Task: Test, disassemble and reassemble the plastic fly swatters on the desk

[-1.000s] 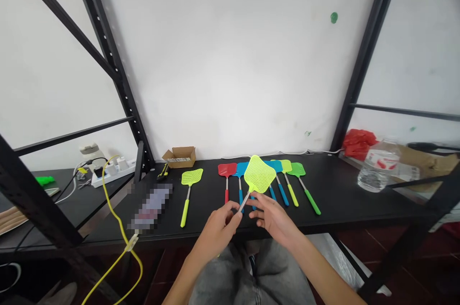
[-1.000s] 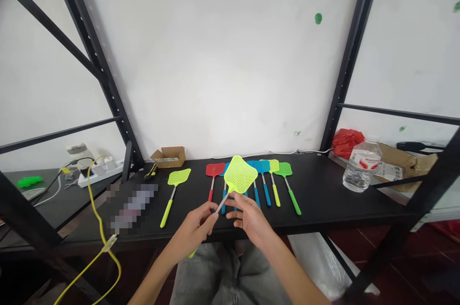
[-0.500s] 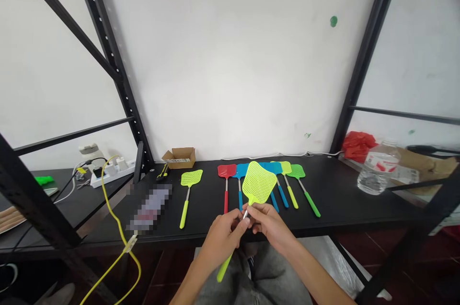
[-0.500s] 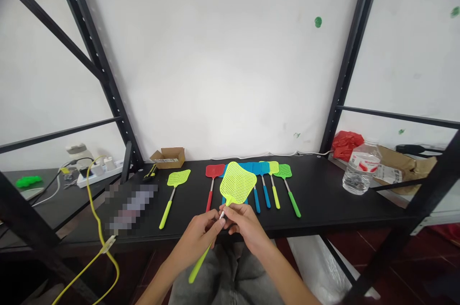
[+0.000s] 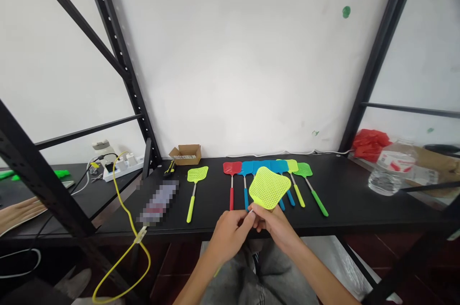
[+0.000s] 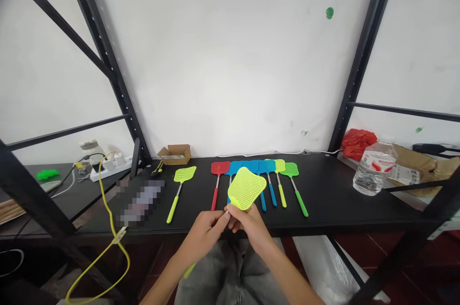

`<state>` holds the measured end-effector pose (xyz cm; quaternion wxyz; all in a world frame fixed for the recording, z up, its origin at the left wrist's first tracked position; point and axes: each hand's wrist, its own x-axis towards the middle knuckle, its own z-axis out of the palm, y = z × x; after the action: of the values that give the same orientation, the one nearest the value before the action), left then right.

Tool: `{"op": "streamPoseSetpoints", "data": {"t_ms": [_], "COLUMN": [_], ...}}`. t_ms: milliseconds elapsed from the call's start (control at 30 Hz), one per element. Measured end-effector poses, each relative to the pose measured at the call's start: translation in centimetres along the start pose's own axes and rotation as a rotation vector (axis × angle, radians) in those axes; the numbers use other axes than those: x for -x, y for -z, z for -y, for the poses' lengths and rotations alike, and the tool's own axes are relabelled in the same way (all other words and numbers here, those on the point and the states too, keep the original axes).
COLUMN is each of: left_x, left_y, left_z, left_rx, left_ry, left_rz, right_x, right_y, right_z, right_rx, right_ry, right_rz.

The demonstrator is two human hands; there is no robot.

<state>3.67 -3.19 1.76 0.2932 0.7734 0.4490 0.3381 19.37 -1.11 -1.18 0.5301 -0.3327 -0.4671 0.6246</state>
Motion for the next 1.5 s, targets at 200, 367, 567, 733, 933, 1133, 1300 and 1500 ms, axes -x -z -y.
{"op": "streamPoseSetpoints", "data": {"t_ms": [200,367,567,733,933,1133,1300,1500], "left_x": [0.1,0.2,0.4,0.3,-0.2,-0.5,-0.4,0.0], "left_y": [0.0,-0.5,-0.7,-0.3,-0.8,-0.8,-0.7,-0.4], "left_z": [0.0,0.4,0.2,-0.6,-0.3,0.0,-0.2,-0.4], "left_rx": [-0.209,-0.394,-0.385,-0.175,0.329,0.599,0.531,0.036], "left_ry": [-0.025,-0.005,-0.027,-0.03,0.102,0.17,0.213,0.033], "left_rz": [-0.07,-0.146,-0.093,-0.045,0.045,0.22,0.229,0.014], "right_x": [0.1,0.1,-0.3,-0.4,-0.2,-0.4,-0.4,-0.8], "right_y": [-0.3,-0.3,0.3,0.4,0.2,0.9,1.2,1.4], "right_z": [0.0,-0.2,-0.6,-0.5,0.2,0.4,0.7,0.4], "right_rx": [0.144,0.176,0.168,0.114,0.104,0.068,0.073,0.091], "right_ry": [0.042,0.142,0.132,0.139,0.146,0.151,0.172,0.162], "right_rz": [-0.017,-0.05,-0.025,-0.01,0.03,0.048,0.05,-0.007]}}
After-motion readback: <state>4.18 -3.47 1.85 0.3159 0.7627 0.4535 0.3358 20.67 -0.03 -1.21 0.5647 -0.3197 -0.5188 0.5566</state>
